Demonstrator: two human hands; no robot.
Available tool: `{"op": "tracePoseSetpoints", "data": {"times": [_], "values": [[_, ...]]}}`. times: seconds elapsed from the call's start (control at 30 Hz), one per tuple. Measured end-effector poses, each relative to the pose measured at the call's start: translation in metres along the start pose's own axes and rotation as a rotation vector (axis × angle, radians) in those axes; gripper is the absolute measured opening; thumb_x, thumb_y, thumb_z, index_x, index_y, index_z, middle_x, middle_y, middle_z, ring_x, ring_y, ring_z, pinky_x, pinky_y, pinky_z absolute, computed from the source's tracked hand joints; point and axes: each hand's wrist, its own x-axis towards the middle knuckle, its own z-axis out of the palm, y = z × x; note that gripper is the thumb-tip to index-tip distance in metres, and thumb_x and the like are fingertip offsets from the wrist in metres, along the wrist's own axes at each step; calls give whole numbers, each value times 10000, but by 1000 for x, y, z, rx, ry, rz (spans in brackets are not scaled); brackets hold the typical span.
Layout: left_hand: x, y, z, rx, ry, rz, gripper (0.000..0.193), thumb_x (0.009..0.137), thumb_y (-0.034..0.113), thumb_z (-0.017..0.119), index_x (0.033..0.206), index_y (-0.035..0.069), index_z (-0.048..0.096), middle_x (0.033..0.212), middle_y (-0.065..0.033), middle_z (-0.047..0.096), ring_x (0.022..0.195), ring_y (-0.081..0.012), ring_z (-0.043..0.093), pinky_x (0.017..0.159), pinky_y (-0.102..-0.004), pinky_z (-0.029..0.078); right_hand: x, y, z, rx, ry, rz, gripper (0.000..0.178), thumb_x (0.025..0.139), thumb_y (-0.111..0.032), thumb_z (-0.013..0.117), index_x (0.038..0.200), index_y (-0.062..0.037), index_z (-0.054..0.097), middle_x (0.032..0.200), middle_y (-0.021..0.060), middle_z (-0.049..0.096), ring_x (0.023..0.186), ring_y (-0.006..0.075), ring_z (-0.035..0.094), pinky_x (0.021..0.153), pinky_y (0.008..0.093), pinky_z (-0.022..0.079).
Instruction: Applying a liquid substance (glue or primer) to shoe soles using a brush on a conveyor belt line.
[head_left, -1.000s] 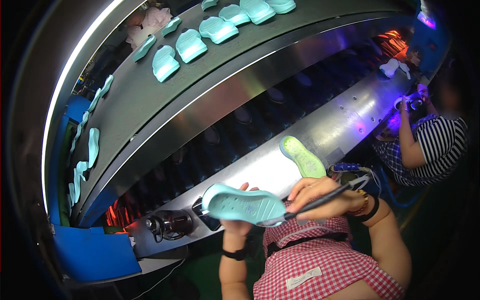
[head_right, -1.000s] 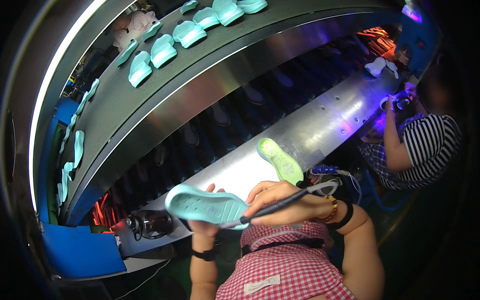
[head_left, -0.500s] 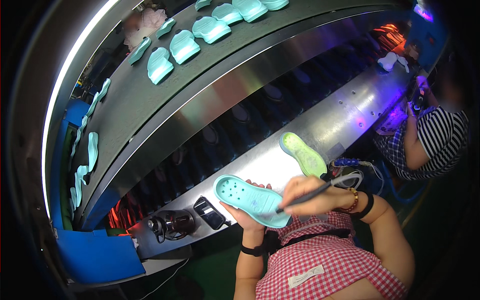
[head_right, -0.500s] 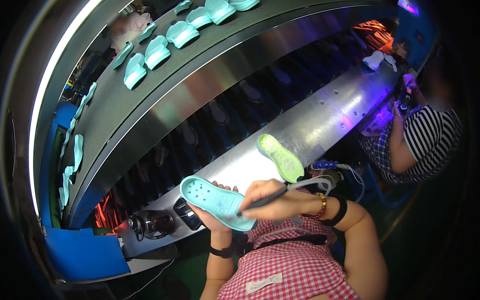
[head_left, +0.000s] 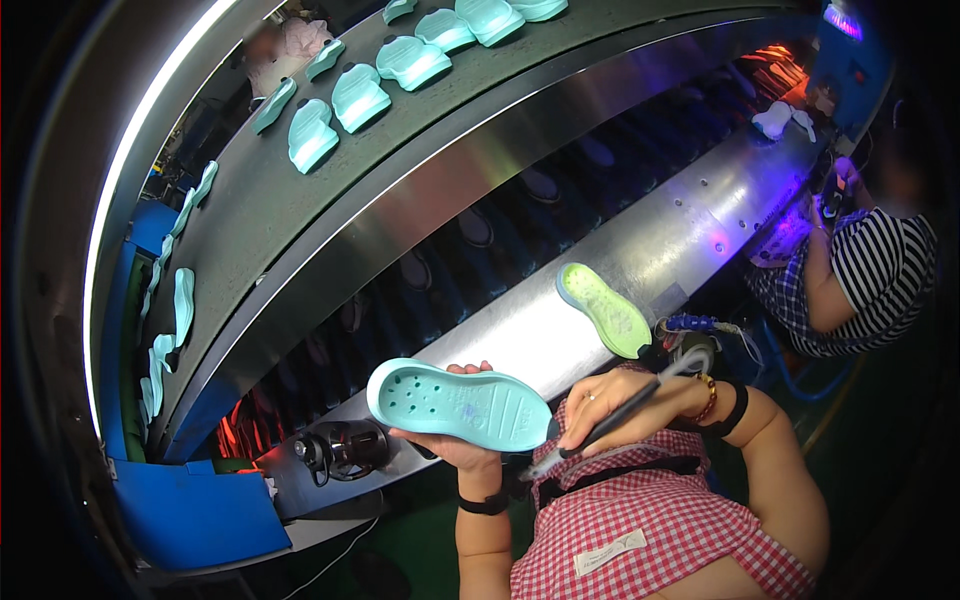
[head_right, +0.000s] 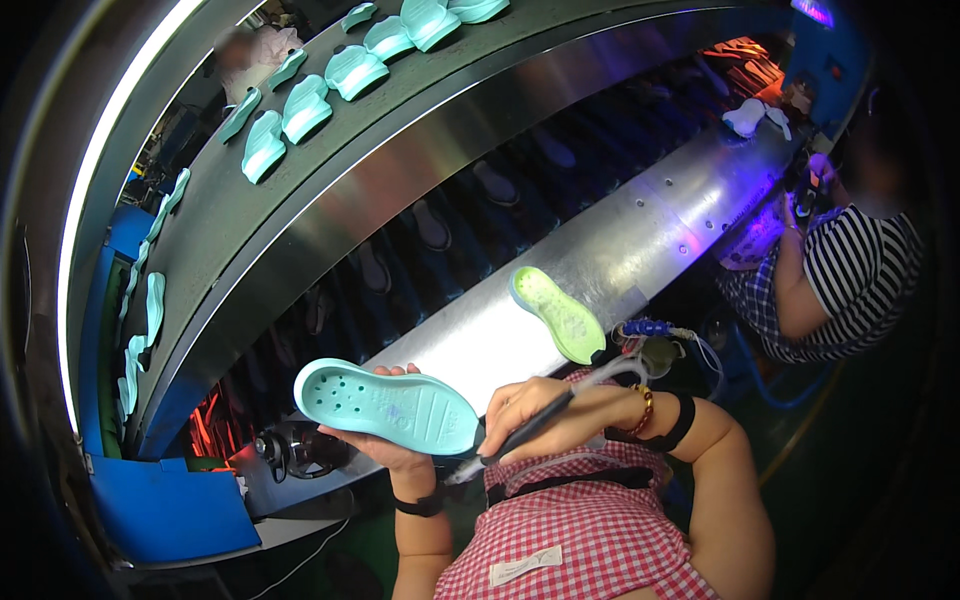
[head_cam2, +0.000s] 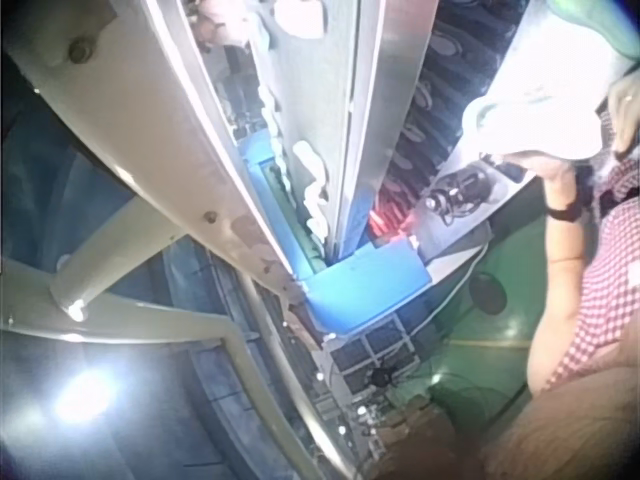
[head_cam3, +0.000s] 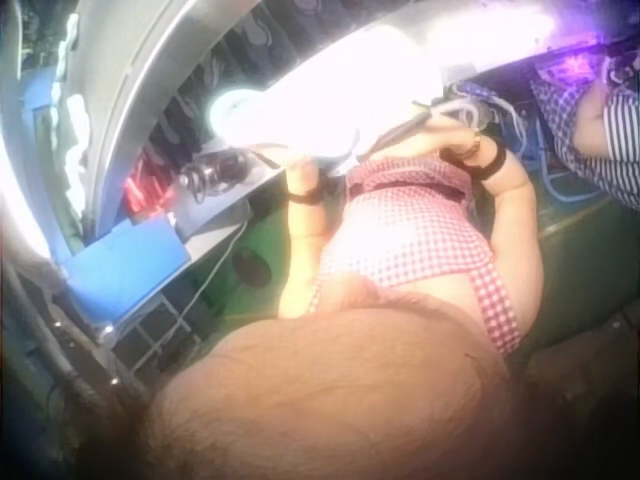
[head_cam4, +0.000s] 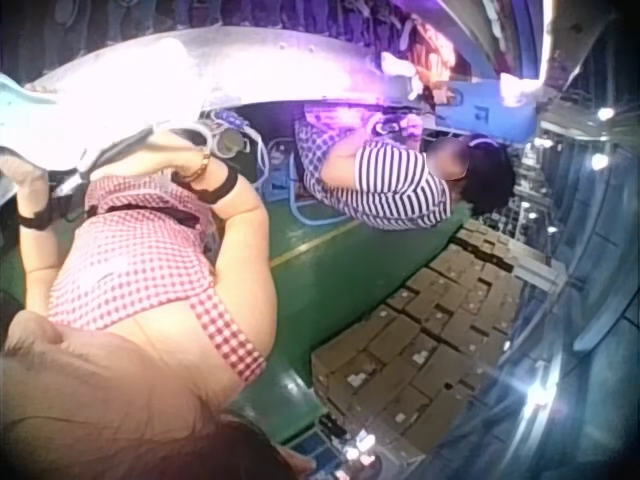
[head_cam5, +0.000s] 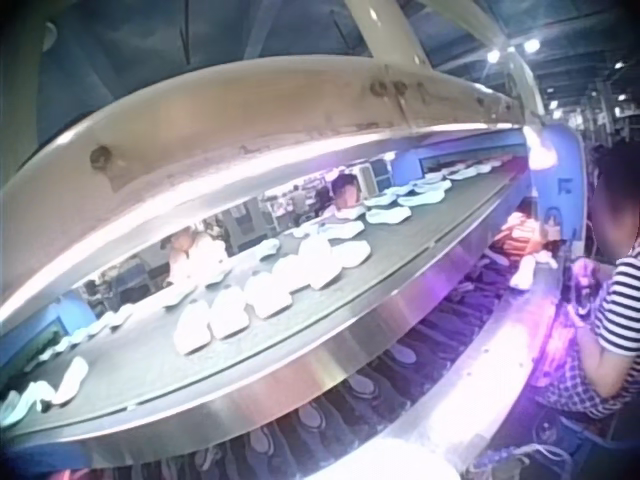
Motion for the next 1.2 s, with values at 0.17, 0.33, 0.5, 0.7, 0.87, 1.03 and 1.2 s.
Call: {"op": "tracePoseSetpoints", "data": {"times": [0.17, 0.33, 0.5, 0.7, 0.87, 1.03, 1.2], "values": [[3, 2, 9, -3, 6, -11, 772, 734, 737, 308, 1144, 108, 489, 935, -96, 531, 877, -235, 510, 939, -446, 330, -2, 6, 0, 142, 212, 243, 204, 735, -50, 649, 937, -23, 641, 949, 98, 601, 864, 160, 566, 779, 270, 446], [0, 7, 6, -79, -48, -79, 786, 748, 727, 278, 1200, 105, 440, 1036, -107, 528, 954, -258, 513, 956, -493, 314, -4, 13, -1, 448, 196, 210, 193, 751, -55, 640, 941, -22, 635, 1011, 117, 595, 947, 182, 552, 842, 298, 431], [-21, -6, 36, -74, 103, -170, 596, 866, 520, 266, 1294, 116, 354, 1259, -105, 436, 1148, -288, 431, 1001, -559, 232, 3, 16, 26, 1066, 473, 318, 158, 783, -41, 608, 927, 24, 588, 977, 107, 602, 860, 146, 579, 783, 249, 455], [-26, -15, 12, -129, 65, -263, 530, 878, 429, 308, 1283, 94, 375, 1246, -103, 456, 1099, -327, 456, 948, -552, 290, -2, -1, 19, 451, 356, 315, 171, 780, -61, 620, 940, 1, 615, 877, 64, 629, 783, 82, 562, 706, 219, 453], [-19, -19, 17, -226, 93, -232, 523, 871, 425, 322, 1262, 88, 402, 1233, -115, 465, 1085, -327, 466, 950, -544, 290, 7, -10, 4, 217, 166, 222, 199, 756, -62, 641, 947, -4, 634, 864, 87, 642, 765, 91, 576, 687, 208, 460], [-13, -13, 15, -148, 9, -234, 527, 865, 431, 328, 1251, 82, 414, 1229, -120, 468, 1079, -330, 472, 954, -546, 286, 12, -8, -15, 88, 210, 242, 187, 752, -71, 628, 930, -15, 645, 789, 83, 652, 661, 89, 592, 607, 217, 470], [-8, -8, 16, -97, -13, -281, 525, 865, 427, 334, 1252, 80, 416, 1218, -132, 478, 1075, -343, 475, 943, -562, 290, 8, -15, -16, 66, 110, 241, 202, 729, -69, 654, 918, -1, 638, 836, 112, 648, 740, 151, 617, 671, 240, 481]]}}
